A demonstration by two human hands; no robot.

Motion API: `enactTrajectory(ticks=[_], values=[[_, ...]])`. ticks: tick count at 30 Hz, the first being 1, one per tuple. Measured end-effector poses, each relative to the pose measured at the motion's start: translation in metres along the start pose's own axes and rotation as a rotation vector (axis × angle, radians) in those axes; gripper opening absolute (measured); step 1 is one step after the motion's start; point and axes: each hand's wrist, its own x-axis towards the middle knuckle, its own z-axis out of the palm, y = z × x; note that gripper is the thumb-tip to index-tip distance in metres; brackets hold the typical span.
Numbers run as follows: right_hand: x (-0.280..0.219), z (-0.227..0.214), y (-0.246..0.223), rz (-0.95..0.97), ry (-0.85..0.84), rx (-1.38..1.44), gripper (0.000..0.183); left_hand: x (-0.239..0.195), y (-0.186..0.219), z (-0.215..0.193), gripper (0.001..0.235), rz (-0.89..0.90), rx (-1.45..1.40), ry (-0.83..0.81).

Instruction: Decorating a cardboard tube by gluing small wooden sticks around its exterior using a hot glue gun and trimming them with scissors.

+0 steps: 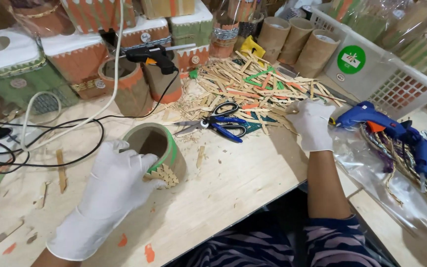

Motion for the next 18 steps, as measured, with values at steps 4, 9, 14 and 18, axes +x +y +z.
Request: enactTrajectory(ticks=[4,9,14,18], values=[[0.005,0.009,0.004,-0.016,0.027,-0.062,0.004,-0.001,0.004,0.001,0.044,0.109,0.021,-0.074],[0.016,0.015,0.012,-0.157,0.260,-0.260,0.023,0.002,0.003,-0.005,0.054,0.124,-0.036,-0.108],[0.007,-0.089,-0.065,0.301,-0.194,0.943,0.019,0.012,0.005,-0.029,0.088,0.163,-0.089,-0.049],[0.020,-0.126,-0.100,0.032,-0.275,1.024,0.013,0.037,0.016,-0.058,0.084,0.023,0.040,-0.083]])
